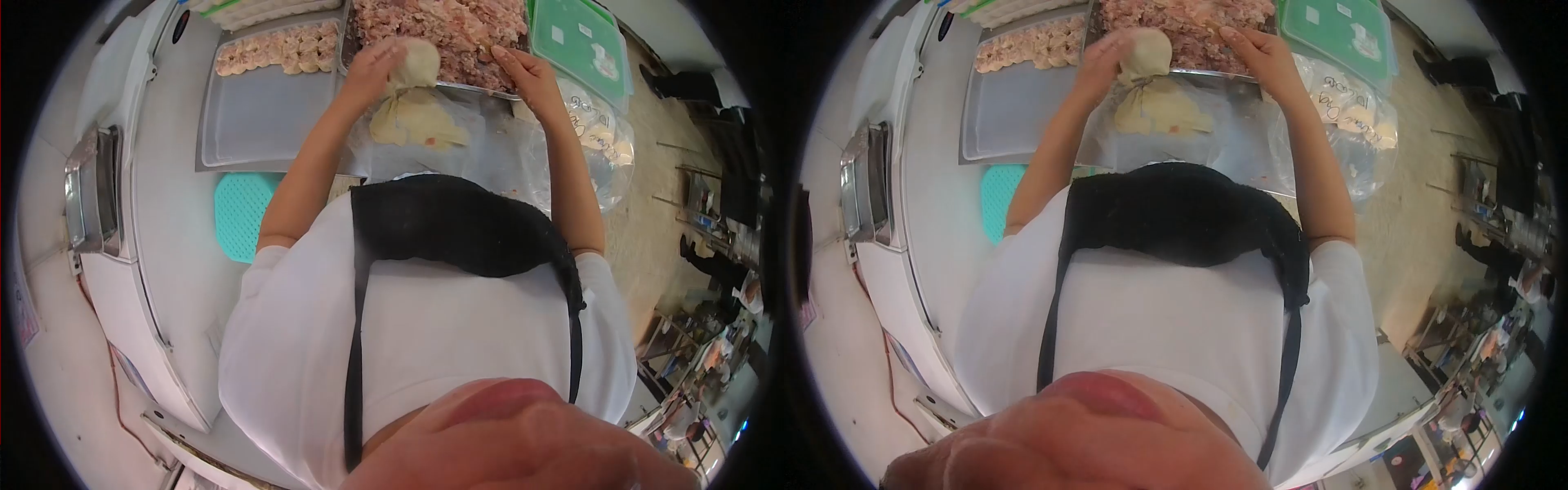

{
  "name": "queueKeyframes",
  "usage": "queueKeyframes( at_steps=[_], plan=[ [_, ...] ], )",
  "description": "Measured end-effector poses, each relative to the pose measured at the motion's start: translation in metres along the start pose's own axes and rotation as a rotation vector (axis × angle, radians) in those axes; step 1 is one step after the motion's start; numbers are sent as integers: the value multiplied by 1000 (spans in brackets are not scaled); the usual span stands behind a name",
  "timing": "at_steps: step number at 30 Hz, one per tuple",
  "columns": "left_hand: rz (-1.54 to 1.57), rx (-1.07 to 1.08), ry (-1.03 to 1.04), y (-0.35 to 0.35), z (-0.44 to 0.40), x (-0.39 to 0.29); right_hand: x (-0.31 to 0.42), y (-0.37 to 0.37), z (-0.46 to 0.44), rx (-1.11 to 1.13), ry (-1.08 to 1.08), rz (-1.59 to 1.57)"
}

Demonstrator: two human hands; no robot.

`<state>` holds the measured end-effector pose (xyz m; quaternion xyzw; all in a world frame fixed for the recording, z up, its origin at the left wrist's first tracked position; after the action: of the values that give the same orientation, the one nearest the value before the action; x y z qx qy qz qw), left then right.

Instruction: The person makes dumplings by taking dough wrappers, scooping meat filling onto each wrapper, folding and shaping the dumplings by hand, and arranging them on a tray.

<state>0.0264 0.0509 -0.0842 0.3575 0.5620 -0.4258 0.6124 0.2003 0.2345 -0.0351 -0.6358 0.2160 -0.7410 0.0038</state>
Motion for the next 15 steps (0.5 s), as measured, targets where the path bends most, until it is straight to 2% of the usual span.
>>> queueKeyframes(
  at_steps=[1,4,5,8,10,11,13,15],
  plan=[
    [236,-61,75,-4,-2,-10,3,5,0,-32,-4,-23],
    [794,88,232,-4,-8,-49,26,21,-2,-26,-8,-51],
    [637,97,254,-16,-31,-19,30,26,-4,-33,-12,-64],
    [695,205,208,-18,-41,-19,43,41,-12,-89,-66,-76],
    [1035,194,209,-12,-43,-26,52,52,-17,-162,-151,-49],
    [1204,184,206,-10,-43,-30,52,56,-20,-199,-229,123],
    [1286,250,270,-14,-40,-50,54,71,-22,-269,-376,466],
    [1392,294,335,-23,-45,-37,55,64,-16,-121,-204,714]
  ],
)
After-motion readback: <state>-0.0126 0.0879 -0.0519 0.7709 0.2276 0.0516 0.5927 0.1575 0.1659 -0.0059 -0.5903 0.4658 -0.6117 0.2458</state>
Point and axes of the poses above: each hand's wrist, its own z-axis away from the middle knuckle, its own y-axis out of the palm, x = y × z, the point moved 6 cm from there along -z, towards the middle knuckle, and after that the axes turned 15 degrees about x, right-handed, at the moved point
